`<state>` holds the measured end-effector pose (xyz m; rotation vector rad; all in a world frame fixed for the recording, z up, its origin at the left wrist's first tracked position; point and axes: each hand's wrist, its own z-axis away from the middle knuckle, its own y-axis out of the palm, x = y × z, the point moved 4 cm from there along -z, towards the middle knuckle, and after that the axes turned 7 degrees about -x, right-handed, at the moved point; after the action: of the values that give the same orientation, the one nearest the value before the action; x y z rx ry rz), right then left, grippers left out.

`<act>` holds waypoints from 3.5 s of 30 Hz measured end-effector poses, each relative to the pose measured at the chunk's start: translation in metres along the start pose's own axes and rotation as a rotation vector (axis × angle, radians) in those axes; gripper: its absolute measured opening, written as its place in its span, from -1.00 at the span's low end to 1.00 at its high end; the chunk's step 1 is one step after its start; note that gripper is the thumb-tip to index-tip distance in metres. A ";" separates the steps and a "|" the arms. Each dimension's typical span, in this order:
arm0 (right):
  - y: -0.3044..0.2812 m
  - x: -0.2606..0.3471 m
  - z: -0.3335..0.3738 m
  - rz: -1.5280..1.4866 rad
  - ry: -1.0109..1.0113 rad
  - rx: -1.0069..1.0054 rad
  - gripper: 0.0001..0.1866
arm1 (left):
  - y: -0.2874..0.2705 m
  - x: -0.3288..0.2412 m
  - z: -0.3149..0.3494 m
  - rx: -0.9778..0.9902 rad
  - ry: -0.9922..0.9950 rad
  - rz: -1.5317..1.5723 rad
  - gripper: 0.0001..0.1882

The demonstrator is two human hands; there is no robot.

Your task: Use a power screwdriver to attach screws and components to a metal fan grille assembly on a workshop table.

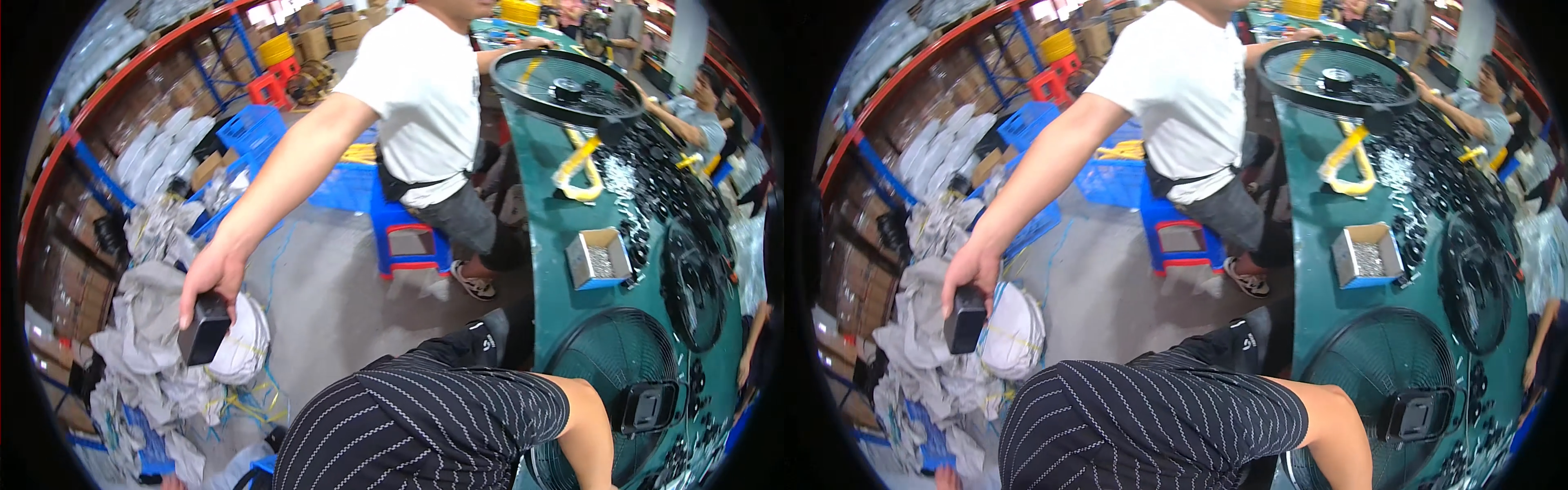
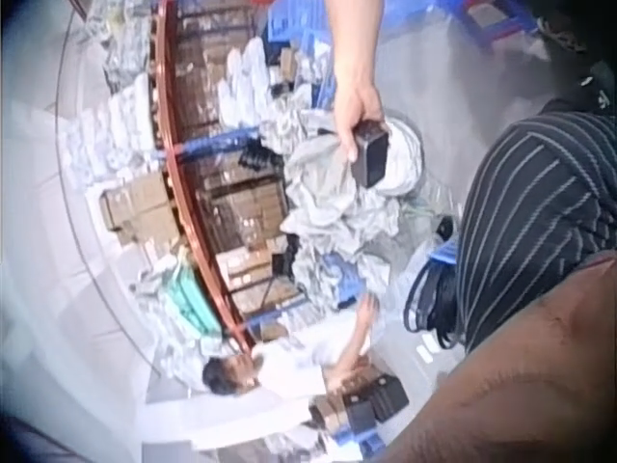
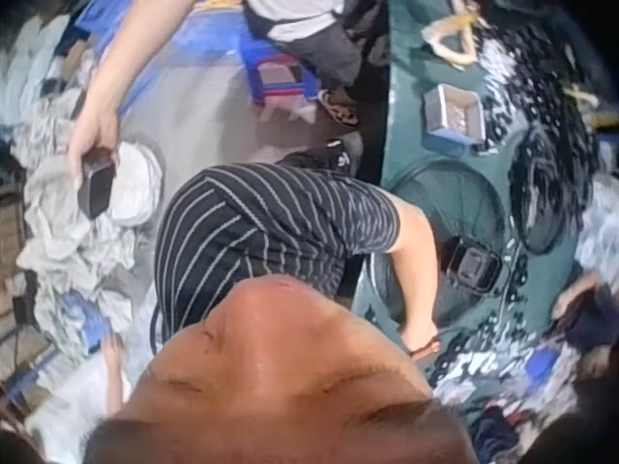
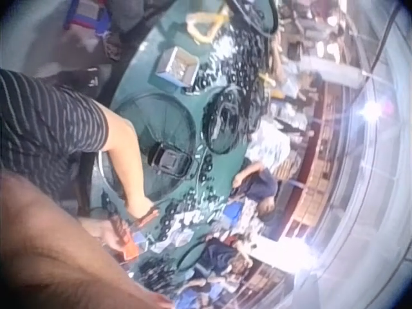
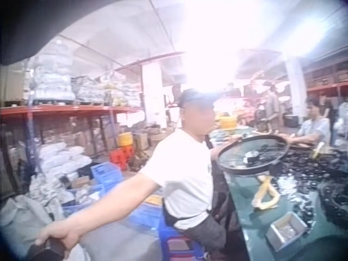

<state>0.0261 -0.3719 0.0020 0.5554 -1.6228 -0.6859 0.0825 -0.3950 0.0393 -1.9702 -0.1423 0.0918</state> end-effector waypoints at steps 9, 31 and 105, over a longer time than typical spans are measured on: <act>-0.011 0.049 0.008 -0.028 -0.071 -0.034 -0.24 | -0.019 -0.001 0.023 0.324 -0.169 -0.051 -0.67; 0.006 0.151 -0.010 0.673 -0.686 -0.311 -0.65 | -0.029 0.092 0.019 0.399 0.146 0.343 0.00; 0.019 0.104 -0.028 0.543 -0.787 -0.500 -0.19 | -0.044 0.085 0.012 0.471 0.146 0.416 0.09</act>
<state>0.0376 -0.4343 0.0913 -0.5841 -2.0826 -0.9027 0.1630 -0.3549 0.0755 -1.5023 0.3584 0.2294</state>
